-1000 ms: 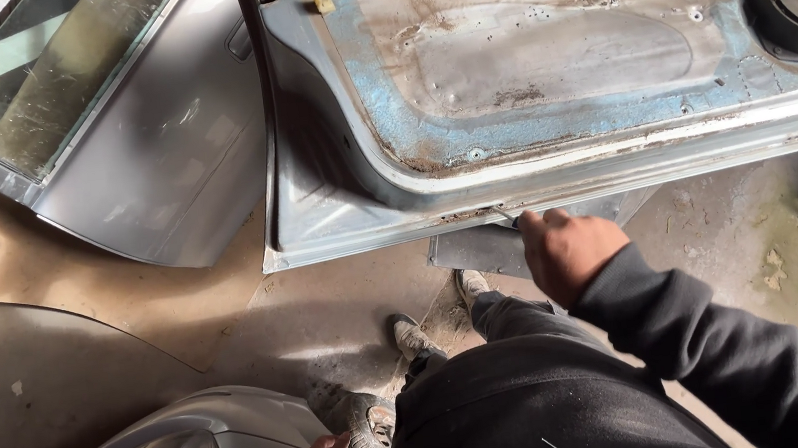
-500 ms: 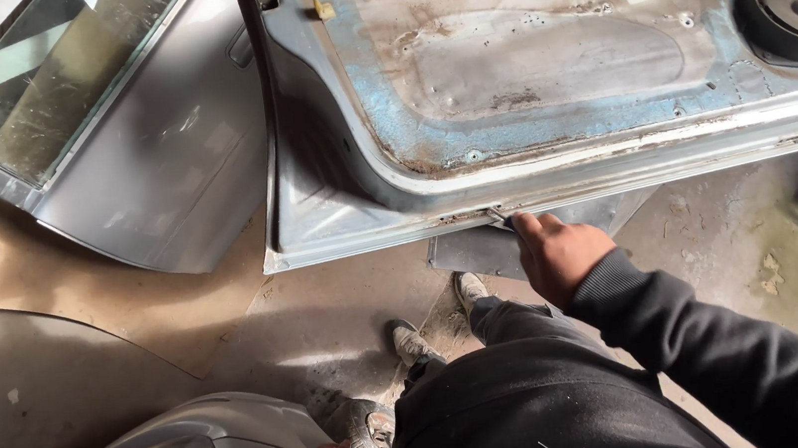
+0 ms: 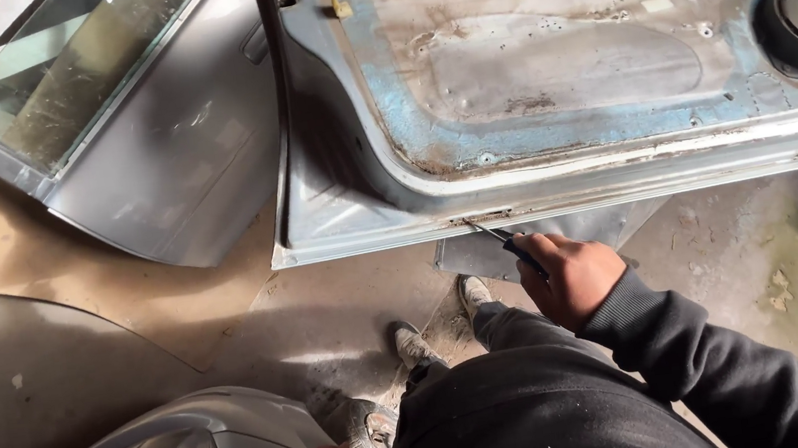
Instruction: Dismantling or inspecting a car door panel using a screwdriver to pry and loosen parts.
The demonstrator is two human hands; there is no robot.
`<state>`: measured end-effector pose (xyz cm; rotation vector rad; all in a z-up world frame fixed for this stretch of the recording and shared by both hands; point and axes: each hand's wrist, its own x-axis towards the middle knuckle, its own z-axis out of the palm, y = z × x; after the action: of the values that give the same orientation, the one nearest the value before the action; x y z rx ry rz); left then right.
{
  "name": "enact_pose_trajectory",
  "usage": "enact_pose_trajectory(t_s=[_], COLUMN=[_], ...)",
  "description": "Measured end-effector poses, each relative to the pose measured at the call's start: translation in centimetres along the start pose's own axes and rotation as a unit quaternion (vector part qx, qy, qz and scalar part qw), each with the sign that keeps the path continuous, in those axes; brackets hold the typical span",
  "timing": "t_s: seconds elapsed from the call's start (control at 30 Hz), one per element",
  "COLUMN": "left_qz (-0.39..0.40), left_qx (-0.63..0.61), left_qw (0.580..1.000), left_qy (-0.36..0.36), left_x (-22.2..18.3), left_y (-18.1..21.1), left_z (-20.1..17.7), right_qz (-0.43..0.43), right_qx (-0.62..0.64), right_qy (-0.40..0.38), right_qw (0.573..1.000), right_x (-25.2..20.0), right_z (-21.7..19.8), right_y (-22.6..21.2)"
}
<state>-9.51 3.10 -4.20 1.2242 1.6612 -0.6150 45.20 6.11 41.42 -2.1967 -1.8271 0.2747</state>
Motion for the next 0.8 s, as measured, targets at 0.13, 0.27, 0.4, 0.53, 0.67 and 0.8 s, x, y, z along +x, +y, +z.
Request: enact_pose_trajectory(t_s=[0.13,0.27,0.4,0.53,0.67,0.8], left_qz=[0.012,-0.001,0.024,-0.023,0.019,0.02], left_qx=[-0.004,-0.026,0.026,0.012,-0.002,-0.003], left_qw=[1.0,1.0,0.999,0.999,0.999,1.0], left_qy=[-0.001,-0.01,0.011,-0.026,0.026,-0.006], left_x=[-1.2,-1.1,0.0,-0.1,0.5,0.7], left_y=[0.8,1.1,0.2,0.1,-0.5,0.4], left_z=[-0.6,-0.6,-0.1,-0.4,-0.1,-0.2], right_qz=[-0.004,-0.012,0.006,-0.026,-0.009,-0.051], right_qx=[-0.045,-0.053,-0.067,-0.083,-0.214,-0.126], right_qy=[0.029,0.033,0.01,-0.047,-0.107,-0.05], right_qw=[0.999,0.998,0.998,0.995,0.971,0.989], right_x=[-0.3,0.0,1.1,2.2,0.6,1.7], right_z=[0.8,1.1,1.5,2.4,1.1,2.6], right_y=[0.0,-0.2,-0.4,-0.2,-1.6,-1.0])
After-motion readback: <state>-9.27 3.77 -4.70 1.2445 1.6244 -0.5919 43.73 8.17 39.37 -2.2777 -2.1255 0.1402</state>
